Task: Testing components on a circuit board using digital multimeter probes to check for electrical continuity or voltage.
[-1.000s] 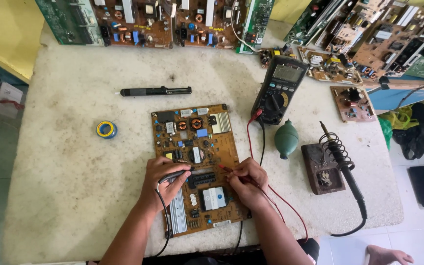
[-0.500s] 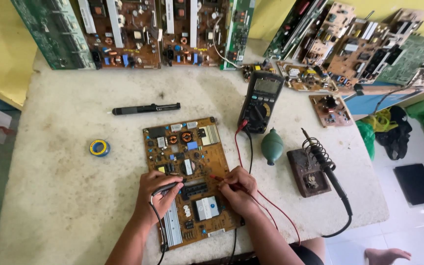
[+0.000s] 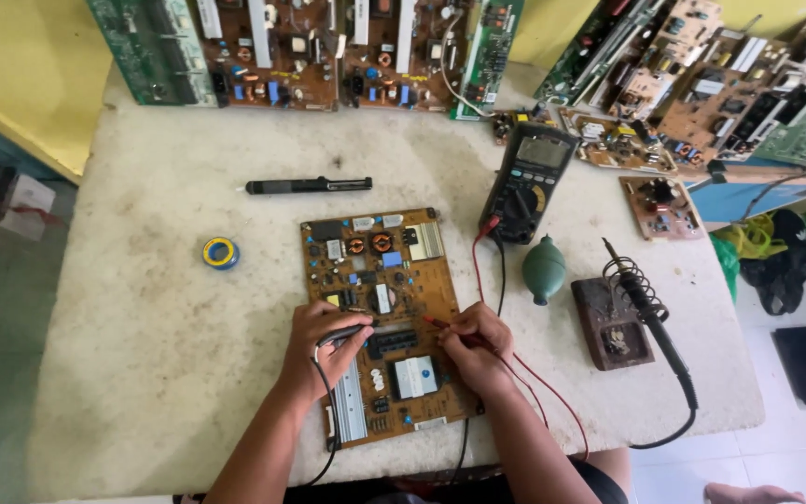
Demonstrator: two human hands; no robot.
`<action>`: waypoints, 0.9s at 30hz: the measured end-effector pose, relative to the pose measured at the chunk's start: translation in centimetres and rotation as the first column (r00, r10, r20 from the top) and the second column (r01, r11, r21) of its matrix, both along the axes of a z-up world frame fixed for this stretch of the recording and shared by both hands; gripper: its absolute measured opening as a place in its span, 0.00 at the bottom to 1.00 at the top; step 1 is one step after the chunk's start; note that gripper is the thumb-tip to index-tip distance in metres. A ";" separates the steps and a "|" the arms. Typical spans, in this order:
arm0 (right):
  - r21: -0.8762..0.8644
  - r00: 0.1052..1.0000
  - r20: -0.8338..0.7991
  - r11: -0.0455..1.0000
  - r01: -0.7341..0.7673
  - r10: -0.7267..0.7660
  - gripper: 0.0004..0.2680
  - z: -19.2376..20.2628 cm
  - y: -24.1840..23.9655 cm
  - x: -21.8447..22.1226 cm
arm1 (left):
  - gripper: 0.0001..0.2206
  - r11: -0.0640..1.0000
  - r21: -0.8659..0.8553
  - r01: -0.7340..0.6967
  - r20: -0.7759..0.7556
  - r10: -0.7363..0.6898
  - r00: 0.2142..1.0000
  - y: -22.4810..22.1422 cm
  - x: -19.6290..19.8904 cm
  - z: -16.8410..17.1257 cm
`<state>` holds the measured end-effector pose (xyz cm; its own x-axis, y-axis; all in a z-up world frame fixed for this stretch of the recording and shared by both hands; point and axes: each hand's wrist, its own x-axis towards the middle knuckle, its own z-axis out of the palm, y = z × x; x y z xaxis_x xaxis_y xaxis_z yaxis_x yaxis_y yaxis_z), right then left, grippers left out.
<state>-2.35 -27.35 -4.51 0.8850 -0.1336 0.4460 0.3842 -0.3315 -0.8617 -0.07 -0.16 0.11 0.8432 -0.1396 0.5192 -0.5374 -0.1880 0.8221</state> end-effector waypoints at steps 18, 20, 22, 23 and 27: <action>-0.039 0.997 -0.072 0.999 0.023 -0.025 0.05 0.5 0.0 0.1 | 0.04 0.992 0.126 -0.012 -0.031 0.016 0.999 0.3 -0.6 0.3; -0.001 0.997 -0.078 1.000 0.020 -0.020 0.04 0.6 0.0 -0.2 | 0.04 0.993 0.121 -0.002 -0.039 0.007 0.999 0.4 -0.5 0.2; 0.042 0.997 -0.079 0.999 0.015 -0.012 0.04 0.7 0.1 -0.2 | 0.04 0.993 0.121 0.005 -0.041 0.000 0.999 0.6 -0.3 0.5; 0.022 0.997 -0.072 0.999 0.023 -0.021 0.04 0.7 0.2 -0.2 | 0.04 0.995 0.103 0.018 -0.049 -0.013 0.999 0.6 -0.3 0.6; -0.013 0.997 -0.077 0.999 0.030 -0.031 0.05 0.9 0.2 -0.2 | 0.03 0.995 0.092 0.031 -0.051 -0.026 0.998 0.8 -0.3 0.5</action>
